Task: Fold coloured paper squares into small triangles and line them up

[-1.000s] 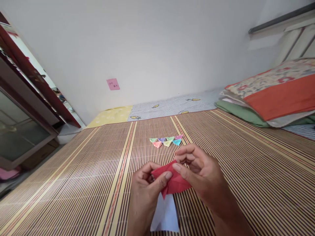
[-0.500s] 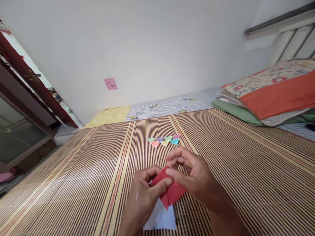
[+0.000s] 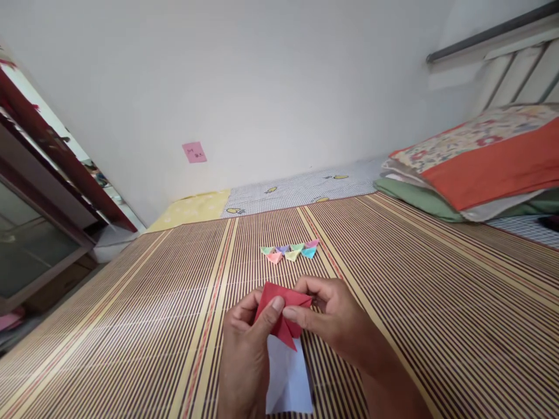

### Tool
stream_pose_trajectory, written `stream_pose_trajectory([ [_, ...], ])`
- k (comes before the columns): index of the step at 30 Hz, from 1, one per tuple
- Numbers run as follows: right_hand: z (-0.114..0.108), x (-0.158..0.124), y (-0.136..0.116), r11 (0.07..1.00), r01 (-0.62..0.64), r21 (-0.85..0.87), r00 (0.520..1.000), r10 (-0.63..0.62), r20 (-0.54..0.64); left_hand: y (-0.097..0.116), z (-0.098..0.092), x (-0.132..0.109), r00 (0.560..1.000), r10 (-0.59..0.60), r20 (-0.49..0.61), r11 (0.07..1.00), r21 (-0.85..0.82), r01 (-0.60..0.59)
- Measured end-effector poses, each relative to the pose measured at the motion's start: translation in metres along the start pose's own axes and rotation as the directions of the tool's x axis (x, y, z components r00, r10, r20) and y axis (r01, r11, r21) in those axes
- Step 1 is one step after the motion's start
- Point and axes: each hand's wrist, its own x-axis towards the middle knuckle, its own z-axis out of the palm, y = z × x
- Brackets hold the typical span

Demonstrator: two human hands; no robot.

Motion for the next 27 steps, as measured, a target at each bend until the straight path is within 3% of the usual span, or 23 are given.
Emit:
stream_pose_trajectory([
  [6, 0.002, -0.001, 0.0, 0.997, 0.018, 0.078, 1.0, -0.018, 0.003, -0.003, 0.0, 0.001, 1.0, -0.02, 0.02, 0.998, -0.051, 0.021],
  [11, 0.002, 0.001, 0.0, 0.998, 0.054, 0.018, 0.998, -0.054, -0.026, -0.007, -0.001, 0.003, 1.0, -0.008, -0.012, 0.996, -0.086, 0.007],
  [18, -0.022, -0.002, 0.001, 0.993, 0.091, -0.074, 0.986, -0.1, -0.135, -0.005, -0.003, -0.001, 0.998, -0.005, -0.055, 0.999, -0.049, 0.003],
  [21, -0.027, -0.003, -0.003, 0.987, 0.118, -0.114, 0.968, -0.139, -0.206, -0.004, -0.005, -0.001, 1.0, 0.002, -0.009, 0.997, 0.077, -0.002],
  [27, -0.005, -0.005, -0.017, 0.974, 0.091, -0.207, 0.991, -0.109, -0.078, -0.01, 0.002, -0.002, 0.987, -0.028, 0.159, 0.964, 0.264, -0.015],
])
